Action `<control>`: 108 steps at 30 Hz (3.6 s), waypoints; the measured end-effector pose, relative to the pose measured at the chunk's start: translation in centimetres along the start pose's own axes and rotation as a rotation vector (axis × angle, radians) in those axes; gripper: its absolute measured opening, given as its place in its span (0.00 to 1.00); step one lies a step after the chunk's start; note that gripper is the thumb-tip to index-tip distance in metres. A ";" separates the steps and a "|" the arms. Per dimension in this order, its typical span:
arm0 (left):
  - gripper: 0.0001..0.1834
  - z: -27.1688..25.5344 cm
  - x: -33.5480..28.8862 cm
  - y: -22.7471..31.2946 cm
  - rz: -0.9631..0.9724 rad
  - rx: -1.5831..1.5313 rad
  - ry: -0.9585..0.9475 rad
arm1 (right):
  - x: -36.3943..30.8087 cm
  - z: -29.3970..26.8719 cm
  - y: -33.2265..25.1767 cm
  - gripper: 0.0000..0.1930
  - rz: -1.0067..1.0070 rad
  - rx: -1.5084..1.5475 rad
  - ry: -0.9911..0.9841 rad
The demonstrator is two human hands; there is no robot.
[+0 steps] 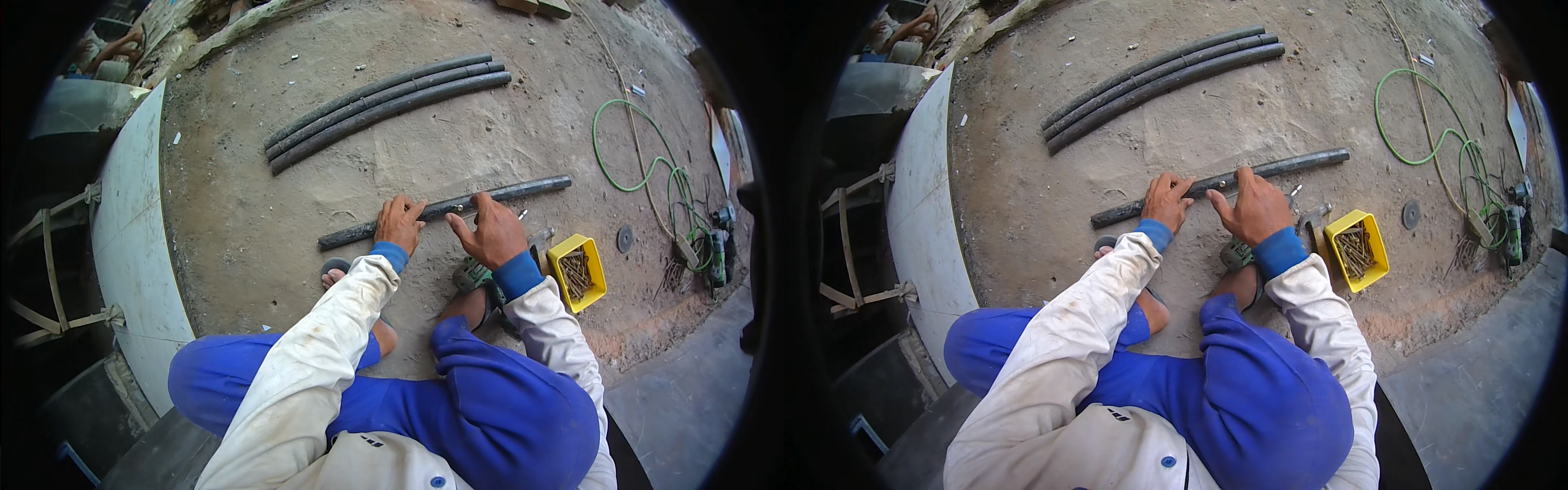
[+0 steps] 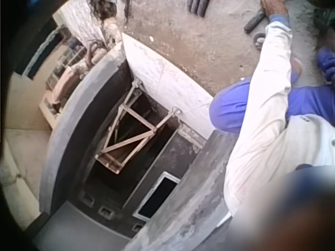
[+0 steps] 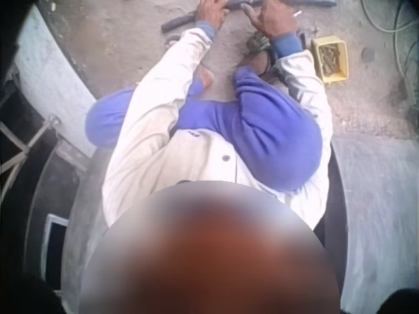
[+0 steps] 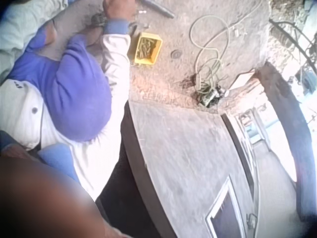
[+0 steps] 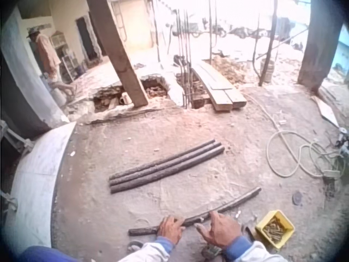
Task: The person sits on the ground and uses a cordless drill to make holes in several metal rods. They pick up a rod, position it, drill a hole, and then move on to the next rod, repeating the process.
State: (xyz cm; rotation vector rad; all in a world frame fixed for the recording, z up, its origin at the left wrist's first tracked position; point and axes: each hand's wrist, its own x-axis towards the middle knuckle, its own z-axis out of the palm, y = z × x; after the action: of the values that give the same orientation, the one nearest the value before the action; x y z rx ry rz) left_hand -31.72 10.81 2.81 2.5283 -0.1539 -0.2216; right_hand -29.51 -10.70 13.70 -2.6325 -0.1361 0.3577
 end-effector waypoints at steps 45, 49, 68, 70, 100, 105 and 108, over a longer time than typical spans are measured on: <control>0.23 -0.5 -2.9 -0.2 -0.248 0.053 -0.126 | 0.0 2.0 -1.9 0.10 -0.360 -0.231 -0.073; 0.21 -0.6 -2.9 0.3 -0.250 0.124 -0.102 | 0.5 2.2 -2.5 0.20 -0.129 -0.256 -0.072; 0.18 -0.3 -1.5 2.9 0.195 -0.241 0.265 | 2.1 -0.5 0.6 0.15 -0.726 -0.250 -0.145; 0.12 0.0 -0.5 2.9 0.223 -0.273 0.264 | 2.2 -0.7 0.8 0.15 -0.648 -0.105 -0.208; 0.09 0.1 -0.3 2.6 0.168 -0.307 0.293 | 1.0 0.2 -3.0 0.09 -0.171 -0.171 -0.253; 0.08 0.3 -0.3 3.0 0.152 -0.374 0.349 | 0.7 0.2 -3.0 0.11 -0.539 -0.103 -0.011; 0.07 0.5 -0.5 3.0 0.118 -0.370 0.306 | 0.3 0.7 -3.2 0.11 -0.159 -0.099 -0.074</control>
State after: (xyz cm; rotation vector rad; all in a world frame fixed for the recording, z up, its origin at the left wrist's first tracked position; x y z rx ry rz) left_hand -32.48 8.13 4.19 2.1447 -0.1261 0.1705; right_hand -29.53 -7.54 14.52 -2.6841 -0.3949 0.4035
